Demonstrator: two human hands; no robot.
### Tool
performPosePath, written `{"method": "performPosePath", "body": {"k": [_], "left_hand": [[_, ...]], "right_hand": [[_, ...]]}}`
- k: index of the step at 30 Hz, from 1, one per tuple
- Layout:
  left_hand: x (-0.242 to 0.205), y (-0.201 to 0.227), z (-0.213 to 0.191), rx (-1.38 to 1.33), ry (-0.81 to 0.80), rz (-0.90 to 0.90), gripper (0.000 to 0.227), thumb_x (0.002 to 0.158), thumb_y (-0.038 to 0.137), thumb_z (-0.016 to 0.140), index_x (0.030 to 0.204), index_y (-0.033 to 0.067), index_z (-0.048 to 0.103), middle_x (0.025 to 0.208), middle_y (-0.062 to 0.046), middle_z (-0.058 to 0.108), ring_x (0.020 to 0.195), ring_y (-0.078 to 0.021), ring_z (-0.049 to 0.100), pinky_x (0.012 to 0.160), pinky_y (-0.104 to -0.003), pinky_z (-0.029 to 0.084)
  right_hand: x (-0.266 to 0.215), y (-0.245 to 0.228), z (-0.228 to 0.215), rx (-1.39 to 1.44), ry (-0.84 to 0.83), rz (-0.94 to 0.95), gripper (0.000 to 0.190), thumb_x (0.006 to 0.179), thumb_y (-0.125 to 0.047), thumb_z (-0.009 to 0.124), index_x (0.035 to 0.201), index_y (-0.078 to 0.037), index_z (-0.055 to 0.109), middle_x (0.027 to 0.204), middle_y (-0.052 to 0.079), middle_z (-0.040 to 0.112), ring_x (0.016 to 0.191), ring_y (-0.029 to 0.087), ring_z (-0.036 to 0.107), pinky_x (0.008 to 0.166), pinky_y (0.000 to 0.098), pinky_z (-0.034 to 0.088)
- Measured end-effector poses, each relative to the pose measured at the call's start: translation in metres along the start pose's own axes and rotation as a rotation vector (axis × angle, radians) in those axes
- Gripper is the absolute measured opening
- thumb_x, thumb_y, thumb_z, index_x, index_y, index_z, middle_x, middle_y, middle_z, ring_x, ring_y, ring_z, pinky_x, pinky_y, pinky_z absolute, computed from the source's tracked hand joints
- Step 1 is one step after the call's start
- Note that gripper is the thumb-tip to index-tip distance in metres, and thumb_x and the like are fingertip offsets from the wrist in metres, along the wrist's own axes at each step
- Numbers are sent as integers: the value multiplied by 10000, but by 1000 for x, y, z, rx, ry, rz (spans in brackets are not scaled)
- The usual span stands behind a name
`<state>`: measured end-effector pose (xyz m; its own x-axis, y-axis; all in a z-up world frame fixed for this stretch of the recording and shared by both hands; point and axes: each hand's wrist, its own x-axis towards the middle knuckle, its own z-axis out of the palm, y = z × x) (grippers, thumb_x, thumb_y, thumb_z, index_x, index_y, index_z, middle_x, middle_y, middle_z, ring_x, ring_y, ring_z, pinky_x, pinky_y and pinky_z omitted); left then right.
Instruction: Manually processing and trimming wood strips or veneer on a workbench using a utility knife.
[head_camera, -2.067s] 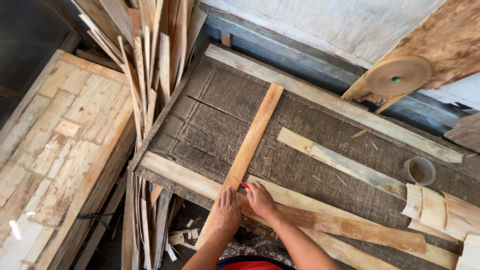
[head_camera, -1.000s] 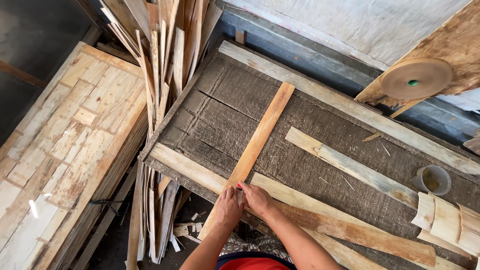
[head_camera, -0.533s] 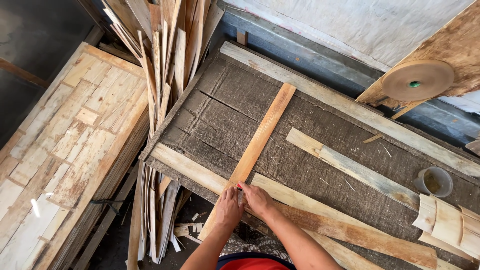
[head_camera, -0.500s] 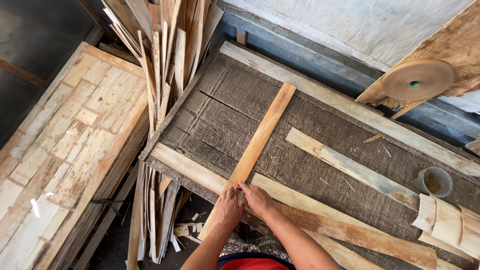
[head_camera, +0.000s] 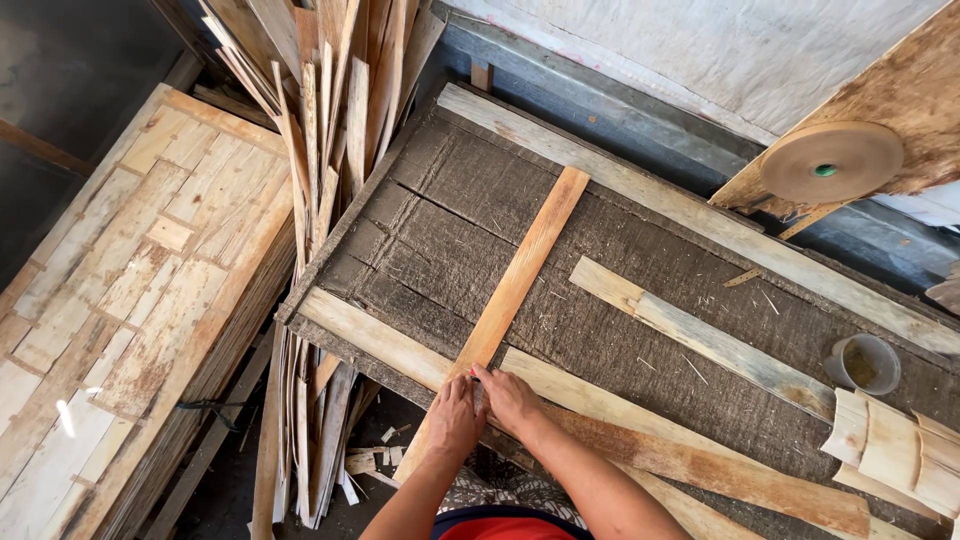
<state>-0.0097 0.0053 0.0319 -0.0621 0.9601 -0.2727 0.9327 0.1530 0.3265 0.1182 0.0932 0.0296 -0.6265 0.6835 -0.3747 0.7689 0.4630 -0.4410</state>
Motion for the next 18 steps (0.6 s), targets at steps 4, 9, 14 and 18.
{"method": "performPosePath", "body": {"k": [4, 9, 14, 18], "left_hand": [[-1, 2, -7, -6, -4, -5, 707, 919, 372, 661, 1438, -66, 465, 1458, -184, 494, 1395, -299, 400, 1180, -393, 309], [-5, 5, -17, -30, 1, -15, 715, 881, 363, 693, 1428, -45, 480, 1459, -185, 483, 1384, -311, 413, 1172, -392, 325], [-5, 4, -10, -57, 32, -18, 714, 887, 361, 695, 1438, -39, 480, 1440, -162, 498, 1348, -313, 437, 1148, -395, 355], [-4, 3, -8, -34, 42, -5, 717, 883, 365, 700, 1439, -30, 479, 1420, -155, 509, 1334, -312, 443, 1133, -398, 369]], "right_hand": [[-2, -5, -8, 15, 1, 19, 552, 965, -24, 457, 1494, -178, 489, 1143, 202, 685, 1060, 386, 676, 899, 471, 572], [-3, -4, -12, 0, -2, 5, 528, 963, -23, 461, 1473, -159, 493, 1130, 211, 684, 1048, 396, 679, 882, 481, 575], [-15, 4, -21, -22, -48, 42, 565, 972, 11, 421, 1504, -175, 471, 1114, 211, 688, 1027, 396, 689, 875, 482, 577], [-17, 8, -13, -28, -29, 19, 596, 939, 34, 440, 1502, -157, 482, 1101, 219, 691, 1026, 390, 696, 883, 468, 585]]}}
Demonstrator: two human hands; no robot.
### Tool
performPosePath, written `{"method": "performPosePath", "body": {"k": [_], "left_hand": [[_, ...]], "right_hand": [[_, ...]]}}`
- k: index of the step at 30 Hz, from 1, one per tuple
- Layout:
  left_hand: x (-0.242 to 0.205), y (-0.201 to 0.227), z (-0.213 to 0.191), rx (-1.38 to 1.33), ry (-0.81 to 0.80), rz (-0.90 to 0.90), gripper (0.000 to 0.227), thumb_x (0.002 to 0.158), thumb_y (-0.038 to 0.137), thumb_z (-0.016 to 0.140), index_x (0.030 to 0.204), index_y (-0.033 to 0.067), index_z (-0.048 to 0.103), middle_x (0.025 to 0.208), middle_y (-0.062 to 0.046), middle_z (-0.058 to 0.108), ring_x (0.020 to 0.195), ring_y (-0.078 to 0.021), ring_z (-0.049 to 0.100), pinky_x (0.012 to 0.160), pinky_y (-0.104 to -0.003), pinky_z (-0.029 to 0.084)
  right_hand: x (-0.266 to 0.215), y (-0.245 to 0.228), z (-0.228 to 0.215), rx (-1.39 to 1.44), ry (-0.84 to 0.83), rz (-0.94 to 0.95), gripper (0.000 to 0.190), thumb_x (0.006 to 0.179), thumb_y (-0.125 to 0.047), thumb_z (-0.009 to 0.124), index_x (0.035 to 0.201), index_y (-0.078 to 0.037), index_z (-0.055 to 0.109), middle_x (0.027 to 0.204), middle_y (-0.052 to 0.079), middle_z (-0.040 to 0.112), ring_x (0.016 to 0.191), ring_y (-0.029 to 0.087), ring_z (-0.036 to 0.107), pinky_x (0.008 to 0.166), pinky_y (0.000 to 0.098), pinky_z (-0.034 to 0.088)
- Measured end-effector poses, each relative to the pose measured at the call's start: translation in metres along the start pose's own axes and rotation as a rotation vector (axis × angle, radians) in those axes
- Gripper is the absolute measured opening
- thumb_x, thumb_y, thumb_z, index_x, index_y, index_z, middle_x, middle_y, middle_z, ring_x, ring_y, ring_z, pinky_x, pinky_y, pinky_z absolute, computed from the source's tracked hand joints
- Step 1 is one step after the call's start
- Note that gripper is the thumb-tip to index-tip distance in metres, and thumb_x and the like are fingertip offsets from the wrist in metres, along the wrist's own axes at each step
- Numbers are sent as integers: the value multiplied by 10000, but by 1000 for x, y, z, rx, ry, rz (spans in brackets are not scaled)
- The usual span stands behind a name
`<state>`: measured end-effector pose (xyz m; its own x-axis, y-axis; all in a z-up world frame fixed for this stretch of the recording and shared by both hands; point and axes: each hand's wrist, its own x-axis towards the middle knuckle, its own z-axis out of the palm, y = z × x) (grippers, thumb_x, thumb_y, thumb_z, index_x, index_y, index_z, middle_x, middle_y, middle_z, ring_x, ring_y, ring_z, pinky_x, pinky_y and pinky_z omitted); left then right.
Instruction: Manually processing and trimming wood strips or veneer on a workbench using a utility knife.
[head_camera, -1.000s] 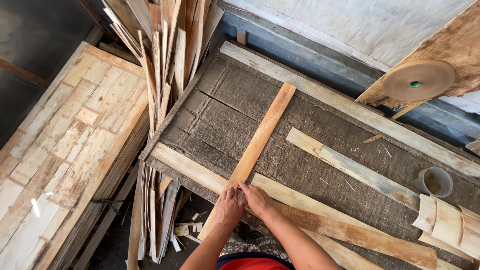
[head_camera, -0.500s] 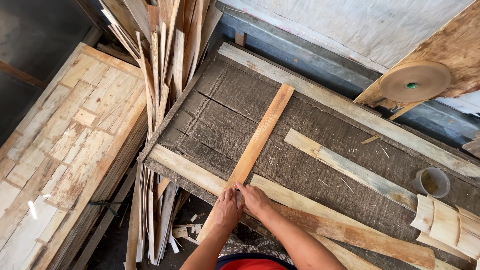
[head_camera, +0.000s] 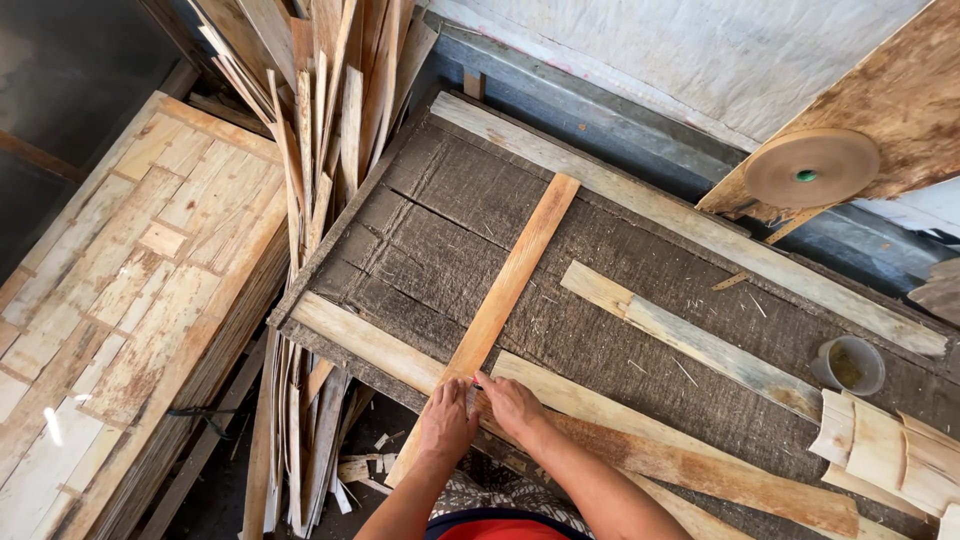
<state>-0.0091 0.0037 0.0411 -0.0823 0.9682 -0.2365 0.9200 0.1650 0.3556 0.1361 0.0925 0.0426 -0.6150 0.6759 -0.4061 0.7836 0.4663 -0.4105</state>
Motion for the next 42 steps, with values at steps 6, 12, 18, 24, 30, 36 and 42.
{"method": "performPosePath", "body": {"k": [6, 12, 18, 24, 30, 36, 42], "left_hand": [[-1, 0, 2, 8, 1, 1, 729, 891, 379, 700, 1435, -53, 477, 1410, -162, 511, 1325, -310, 450, 1124, -392, 379], [-2, 0, 2, 0, 30, -1, 722, 872, 371, 709, 1416, -54, 498, 1382, -153, 528, 1309, -306, 464, 1108, -386, 397], [-1, -2, -1, -84, 74, -23, 647, 858, 357, 729, 1370, -3, 564, 1355, -124, 548, 1265, -299, 501, 1044, -404, 437], [14, -3, -7, -193, 195, -210, 356, 851, 378, 759, 1095, 122, 722, 1368, -65, 583, 1255, -282, 549, 1017, -434, 465], [34, 5, -9, -227, 139, -272, 488, 783, 300, 841, 1146, 85, 597, 1370, -99, 559, 1268, -323, 520, 1040, -469, 442], [41, -4, 23, -359, 275, -224, 661, 841, 114, 742, 1426, 31, 448, 1336, -207, 543, 1252, -372, 527, 1098, -463, 442], [32, -4, 4, -321, 280, -33, 637, 844, 65, 670, 1444, 88, 458, 1408, -166, 523, 1359, -363, 455, 1202, -592, 238]], "right_hand": [[-4, 9, 7, -16, 9, -8, 618, 951, 76, 386, 1518, -155, 470, 1139, 219, 685, 1009, 379, 704, 874, 463, 591], [-18, 24, 13, -12, -15, 41, 686, 913, 122, 356, 1523, -171, 470, 1154, 230, 673, 984, 377, 711, 852, 468, 606], [-64, 19, -37, 196, -137, 226, 536, 1066, -33, 368, 1578, -186, 399, 1152, 199, 696, 944, 331, 743, 849, 395, 641], [-61, 59, 15, 338, 140, 137, 488, 1029, -60, 477, 1513, -108, 442, 1358, 226, 624, 1111, 358, 709, 918, 405, 638], [-69, 45, -13, 405, 216, 185, 459, 1012, -83, 521, 1468, -119, 489, 1303, 163, 682, 1061, 322, 734, 903, 415, 628], [-77, 52, -22, 446, 294, 211, 460, 1012, -98, 512, 1470, -128, 481, 1326, 153, 663, 1098, 337, 710, 926, 422, 602], [-84, 79, -10, 471, 563, 110, 450, 999, -92, 537, 1447, -79, 499, 1342, 212, 654, 1184, 381, 667, 964, 449, 560]]}}
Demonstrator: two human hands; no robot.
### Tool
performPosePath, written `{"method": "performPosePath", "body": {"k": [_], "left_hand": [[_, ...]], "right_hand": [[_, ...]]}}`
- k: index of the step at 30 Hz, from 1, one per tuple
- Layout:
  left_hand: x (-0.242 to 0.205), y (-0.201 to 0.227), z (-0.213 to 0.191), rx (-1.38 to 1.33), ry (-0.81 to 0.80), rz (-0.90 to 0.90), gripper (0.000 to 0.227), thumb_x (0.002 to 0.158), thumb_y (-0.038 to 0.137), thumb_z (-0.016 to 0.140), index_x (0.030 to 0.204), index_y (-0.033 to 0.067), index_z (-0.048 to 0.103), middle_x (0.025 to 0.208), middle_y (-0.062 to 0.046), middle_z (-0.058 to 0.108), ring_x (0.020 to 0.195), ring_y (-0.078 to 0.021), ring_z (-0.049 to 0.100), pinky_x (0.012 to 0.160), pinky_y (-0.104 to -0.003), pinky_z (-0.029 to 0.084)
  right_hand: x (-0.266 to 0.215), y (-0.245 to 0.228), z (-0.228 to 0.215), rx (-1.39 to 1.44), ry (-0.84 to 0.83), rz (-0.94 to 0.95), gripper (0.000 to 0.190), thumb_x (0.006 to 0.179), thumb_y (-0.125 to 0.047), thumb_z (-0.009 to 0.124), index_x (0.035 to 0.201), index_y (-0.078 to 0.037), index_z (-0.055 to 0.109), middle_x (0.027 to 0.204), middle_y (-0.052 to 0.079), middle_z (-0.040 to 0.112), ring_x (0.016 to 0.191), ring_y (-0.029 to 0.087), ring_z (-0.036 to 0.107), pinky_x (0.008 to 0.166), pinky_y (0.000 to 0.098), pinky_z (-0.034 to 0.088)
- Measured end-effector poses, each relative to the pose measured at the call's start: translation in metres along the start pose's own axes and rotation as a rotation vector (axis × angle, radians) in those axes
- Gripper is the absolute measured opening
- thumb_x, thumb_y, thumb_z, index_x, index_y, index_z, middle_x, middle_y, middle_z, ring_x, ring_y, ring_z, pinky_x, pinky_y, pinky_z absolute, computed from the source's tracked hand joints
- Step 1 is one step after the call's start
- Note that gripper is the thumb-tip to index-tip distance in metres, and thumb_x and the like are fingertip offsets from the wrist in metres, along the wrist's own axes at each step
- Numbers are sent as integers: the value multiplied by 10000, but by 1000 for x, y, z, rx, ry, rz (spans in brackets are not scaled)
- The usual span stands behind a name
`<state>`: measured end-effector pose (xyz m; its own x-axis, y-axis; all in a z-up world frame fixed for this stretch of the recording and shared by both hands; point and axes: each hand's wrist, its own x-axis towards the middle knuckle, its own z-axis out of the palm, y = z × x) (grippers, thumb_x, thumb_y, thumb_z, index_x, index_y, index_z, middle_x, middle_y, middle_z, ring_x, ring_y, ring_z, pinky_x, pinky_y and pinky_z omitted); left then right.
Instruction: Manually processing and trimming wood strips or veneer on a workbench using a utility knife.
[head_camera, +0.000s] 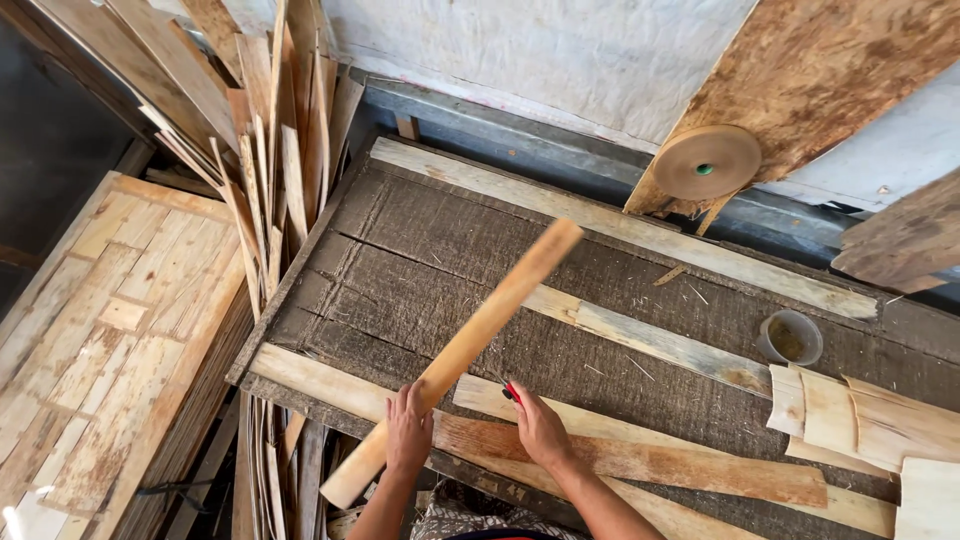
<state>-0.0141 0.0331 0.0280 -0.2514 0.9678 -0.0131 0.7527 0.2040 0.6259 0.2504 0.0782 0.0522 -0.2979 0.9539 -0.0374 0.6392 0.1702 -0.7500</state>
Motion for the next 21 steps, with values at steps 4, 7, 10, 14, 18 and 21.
{"method": "performPosePath", "body": {"k": [4, 7, 10, 14, 18, 21], "left_hand": [[13, 12, 2, -20, -52, 97, 603, 860, 82, 650, 1435, 113, 469, 1443, -120, 518, 1420, -339, 408, 1217, -612, 183], [31, 22, 17, 43, -125, 163, 569, 867, 73, 637, 1412, 121, 479, 1473, -86, 511, 1459, -306, 381, 1227, -620, 154], [49, 32, 35, 127, -255, 243, 505, 904, 44, 599, 1391, 92, 474, 1495, -73, 501, 1487, -299, 347, 1242, -634, 104], [71, 47, 47, 133, -344, 284, 482, 915, 31, 586, 1379, 83, 469, 1490, -80, 498, 1495, -308, 326, 1252, -605, 104], [93, 58, 53, 190, -429, 266, 397, 947, 23, 548, 1328, 121, 493, 1430, -55, 550, 1534, -295, 316, 1280, -576, 128], [113, 50, 62, 180, -404, 333, 405, 927, 11, 549, 1311, 132, 504, 1463, -66, 525, 1521, -314, 302, 1250, -585, 142]], "right_hand": [[-3, -7, -19, 50, 45, 14, 443, 1016, -96, 526, 1458, -75, 494, 1340, 211, 654, 1180, 384, 668, 950, 451, 560], [-6, 4, -25, 94, 104, -39, 465, 1008, -79, 508, 1471, -57, 476, 1362, 228, 632, 1202, 391, 658, 950, 446, 558], [-11, 18, -28, 117, 91, 54, 484, 1005, -94, 502, 1486, -72, 455, 1356, 209, 639, 1197, 362, 673, 973, 432, 555], [-16, 30, -30, 98, 125, 112, 470, 1025, -118, 516, 1489, -82, 447, 1373, 210, 638, 1233, 362, 654, 995, 433, 553], [-19, 36, -28, 75, 200, 60, 472, 1037, -103, 528, 1498, -58, 438, 1367, 241, 629, 1219, 398, 641, 975, 467, 542], [-15, 30, -28, 117, 120, 288, 535, 981, -120, 540, 1502, -81, 424, 1215, 188, 688, 1089, 355, 704, 898, 450, 569]]}}
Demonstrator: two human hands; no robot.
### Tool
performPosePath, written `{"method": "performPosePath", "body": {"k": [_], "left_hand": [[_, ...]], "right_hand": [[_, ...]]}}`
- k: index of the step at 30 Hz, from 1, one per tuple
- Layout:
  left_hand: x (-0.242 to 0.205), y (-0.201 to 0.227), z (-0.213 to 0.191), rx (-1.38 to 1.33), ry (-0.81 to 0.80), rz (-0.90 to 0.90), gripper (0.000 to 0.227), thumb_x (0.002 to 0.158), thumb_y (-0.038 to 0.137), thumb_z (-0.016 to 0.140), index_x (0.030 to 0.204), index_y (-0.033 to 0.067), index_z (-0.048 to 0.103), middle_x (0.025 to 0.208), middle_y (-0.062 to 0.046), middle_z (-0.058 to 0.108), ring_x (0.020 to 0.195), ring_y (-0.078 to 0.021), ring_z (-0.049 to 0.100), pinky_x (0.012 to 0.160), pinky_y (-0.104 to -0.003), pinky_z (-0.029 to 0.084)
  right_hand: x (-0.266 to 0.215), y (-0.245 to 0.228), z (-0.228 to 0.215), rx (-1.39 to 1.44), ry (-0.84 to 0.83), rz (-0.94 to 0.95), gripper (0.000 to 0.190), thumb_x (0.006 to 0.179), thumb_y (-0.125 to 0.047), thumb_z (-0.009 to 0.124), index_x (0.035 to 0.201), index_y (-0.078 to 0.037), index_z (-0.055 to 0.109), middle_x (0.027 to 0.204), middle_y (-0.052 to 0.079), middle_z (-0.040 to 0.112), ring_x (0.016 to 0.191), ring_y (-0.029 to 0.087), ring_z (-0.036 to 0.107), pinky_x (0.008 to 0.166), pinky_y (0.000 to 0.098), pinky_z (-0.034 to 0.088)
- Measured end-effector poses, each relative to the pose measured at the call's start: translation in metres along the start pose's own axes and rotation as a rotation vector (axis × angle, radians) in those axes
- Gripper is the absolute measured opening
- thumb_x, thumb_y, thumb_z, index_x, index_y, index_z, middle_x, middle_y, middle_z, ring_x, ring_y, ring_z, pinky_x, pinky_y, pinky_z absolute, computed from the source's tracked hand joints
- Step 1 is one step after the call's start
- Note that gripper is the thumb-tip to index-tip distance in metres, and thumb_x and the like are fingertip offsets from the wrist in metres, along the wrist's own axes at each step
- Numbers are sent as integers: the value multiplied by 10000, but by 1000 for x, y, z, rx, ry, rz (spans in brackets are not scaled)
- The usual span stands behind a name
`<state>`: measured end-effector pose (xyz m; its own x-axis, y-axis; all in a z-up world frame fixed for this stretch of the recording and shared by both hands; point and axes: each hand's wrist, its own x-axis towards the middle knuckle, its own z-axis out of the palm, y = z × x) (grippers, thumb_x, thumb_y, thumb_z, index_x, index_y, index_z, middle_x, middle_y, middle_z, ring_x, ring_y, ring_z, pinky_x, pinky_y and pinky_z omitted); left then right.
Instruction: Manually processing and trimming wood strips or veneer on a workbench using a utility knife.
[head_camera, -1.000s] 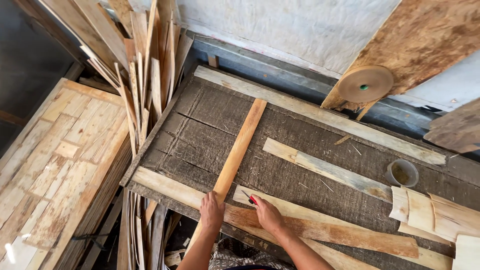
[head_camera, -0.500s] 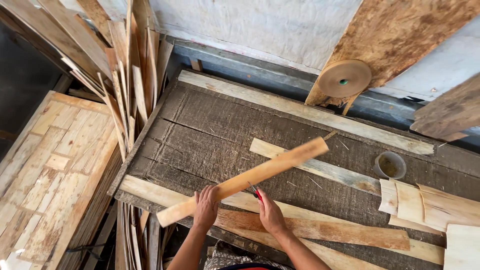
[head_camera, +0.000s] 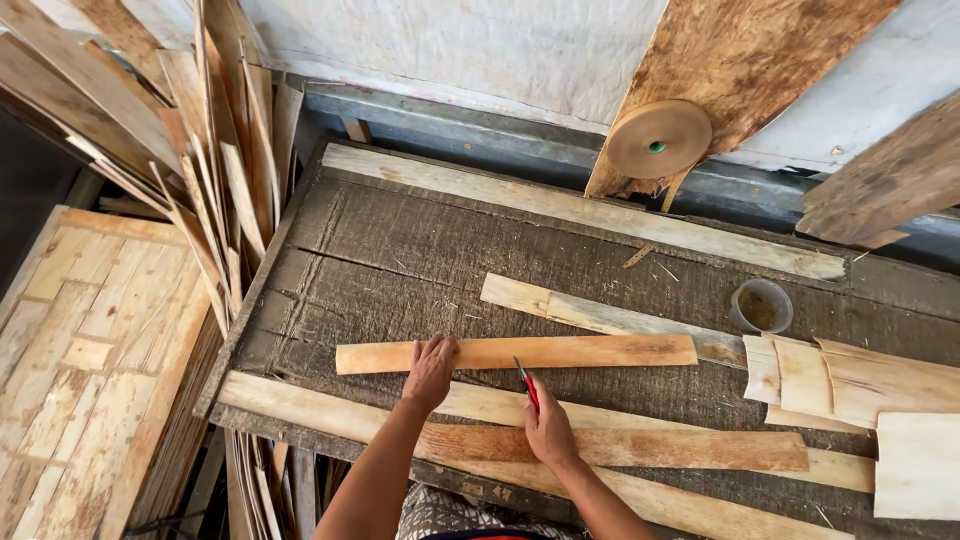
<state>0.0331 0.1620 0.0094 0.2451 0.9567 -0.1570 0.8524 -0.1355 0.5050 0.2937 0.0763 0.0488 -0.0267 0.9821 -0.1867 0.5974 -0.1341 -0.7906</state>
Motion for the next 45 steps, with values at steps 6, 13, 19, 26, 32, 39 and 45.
{"method": "performPosePath", "body": {"k": [6, 13, 19, 26, 32, 39, 45], "left_hand": [[38, -28, 5, 153, 17, 92, 480, 871, 9, 583, 1326, 142, 513, 1537, -54, 471, 1533, -310, 257, 1236, -562, 160], [9, -14, -50, 71, -93, -109, 447, 974, 247, 611, 1401, 164, 510, 1566, -77, 415, 1532, -255, 299, 1270, -453, 270], [1, -43, -27, 339, -224, 51, 699, 1039, 148, 460, 1667, 159, 153, 1716, -162, 91, 1550, -325, 111, 1234, -521, 133], [4, -28, -47, 392, -397, 21, 680, 1091, 314, 371, 1664, 178, 30, 1738, -107, -21, 1595, -288, 63, 1267, -551, 139], [14, -21, -54, 421, -509, -23, 712, 1091, 331, 400, 1669, 180, 12, 1747, -100, -66, 1606, -269, 42, 1245, -603, 177], [13, -27, -46, 396, -508, -9, 792, 1072, 316, 502, 1666, 171, -1, 1744, -115, -76, 1607, -302, 33, 1234, -645, 196], [16, -22, -60, 434, -582, -2, 909, 1034, 266, 586, 1669, 157, -55, 1741, -135, -119, 1604, -307, 22, 1241, -629, 201]], "right_hand": [[13, 15, 34, -24, 152, -82, 446, 986, -123, 558, 1421, -36, 501, 1156, 202, 700, 1032, 377, 704, 846, 458, 569], [31, -29, 65, -1, 74, 160, 463, 1047, -193, 513, 1487, -70, 442, 1132, 173, 705, 994, 331, 721, 825, 462, 577], [44, -74, 87, -84, -49, 264, 553, 1064, -170, 455, 1594, -131, 304, 1182, 131, 719, 687, 280, 698, 520, 348, 565], [58, -121, 101, -185, -116, 196, 735, 1035, -89, 462, 1650, -104, 60, 1374, 265, 583, 730, 211, 714, 563, 307, 622], [72, -105, 127, -236, -38, 103, 780, 976, -38, 525, 1627, -86, 98, 1457, 280, 527, 1167, 405, 656, 950, 435, 580], [77, -98, 140, -280, -32, 116, 787, 969, -1, 509, 1639, -85, 104, 1429, 278, 553, 1191, 404, 652, 984, 439, 575], [80, -124, 135, -271, -72, 233, 758, 1003, 3, 447, 1647, -123, 68, 1458, 236, 543, 1152, 355, 687, 865, 371, 647]]}}
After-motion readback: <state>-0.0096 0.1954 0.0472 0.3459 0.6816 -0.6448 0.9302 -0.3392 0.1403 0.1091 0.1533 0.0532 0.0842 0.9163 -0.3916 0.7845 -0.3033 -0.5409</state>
